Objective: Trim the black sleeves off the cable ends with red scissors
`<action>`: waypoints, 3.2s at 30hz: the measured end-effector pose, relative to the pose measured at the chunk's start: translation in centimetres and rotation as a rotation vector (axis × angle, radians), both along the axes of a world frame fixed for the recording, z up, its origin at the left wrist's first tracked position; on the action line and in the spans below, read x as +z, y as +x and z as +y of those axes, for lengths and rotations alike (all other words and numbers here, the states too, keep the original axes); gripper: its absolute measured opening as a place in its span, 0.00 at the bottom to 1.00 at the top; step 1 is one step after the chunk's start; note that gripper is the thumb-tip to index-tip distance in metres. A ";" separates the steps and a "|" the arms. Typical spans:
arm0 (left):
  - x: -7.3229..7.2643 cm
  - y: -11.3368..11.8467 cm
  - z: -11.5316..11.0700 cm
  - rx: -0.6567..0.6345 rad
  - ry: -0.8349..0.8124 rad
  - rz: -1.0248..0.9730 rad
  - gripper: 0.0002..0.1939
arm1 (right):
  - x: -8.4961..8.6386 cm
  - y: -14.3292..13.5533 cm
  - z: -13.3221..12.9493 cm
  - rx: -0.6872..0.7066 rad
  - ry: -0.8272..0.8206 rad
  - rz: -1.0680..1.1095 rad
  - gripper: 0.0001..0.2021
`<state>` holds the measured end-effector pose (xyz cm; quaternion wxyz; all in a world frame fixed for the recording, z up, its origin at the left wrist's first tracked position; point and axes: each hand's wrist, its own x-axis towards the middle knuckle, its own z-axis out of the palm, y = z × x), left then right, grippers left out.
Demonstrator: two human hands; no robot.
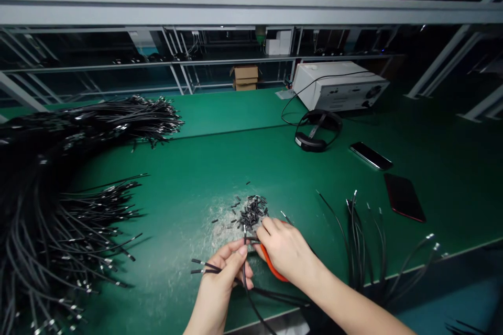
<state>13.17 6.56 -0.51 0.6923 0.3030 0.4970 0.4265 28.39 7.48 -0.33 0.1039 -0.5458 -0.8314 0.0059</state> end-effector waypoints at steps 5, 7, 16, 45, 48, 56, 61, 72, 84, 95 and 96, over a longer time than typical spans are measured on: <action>-0.2 -0.1 0.1 -0.027 0.010 0.015 0.19 | 0.0 0.2 0.5 0.050 0.020 -0.031 0.03; -0.2 -0.2 0.2 -0.027 0.009 0.020 0.19 | 0.0 0.5 0.6 0.074 0.024 -0.052 0.03; -1.0 -0.4 0.5 -0.028 -0.006 0.055 0.21 | 0.6 1.0 1.4 0.111 -0.087 -0.098 0.04; -1.8 -0.4 0.8 -0.003 -0.003 0.052 0.13 | -0.1 -1.7 1.8 -0.234 -0.712 1.177 0.15; -1.1 -0.7 0.5 -0.022 -0.004 0.047 0.11 | 0.8 -1.3 1.7 -0.163 -0.722 1.203 0.14; 0.3 -0.5 0.0 -0.018 -0.060 -0.102 0.11 | 1.2 -0.4 1.6 -0.066 -0.767 1.251 0.15; 0.2 -0.5 0.1 -0.065 -0.106 -0.181 0.12 | 1.4 -0.4 1.6 -0.122 -0.764 1.253 0.16; 0.2 -0.3 0.1 -0.027 -0.046 -0.071 0.12 | 2.8 -1.3 0.6 -0.189 -0.607 1.129 0.14; 0.6 -0.9 0.4 0.048 0.048 0.039 0.11 | 3.2 -0.8 0.6 0.029 -0.220 0.643 0.09; 0.7 -0.9 0.0 -0.001 -0.111 -0.205 0.08 | 3.7 -0.7 0.6 0.045 -0.282 0.752 0.07; 0.7 -1.1 0.0 -0.011 -0.125 -0.236 0.08 | 3.6 -0.5 0.5 0.037 -0.270 0.729 0.06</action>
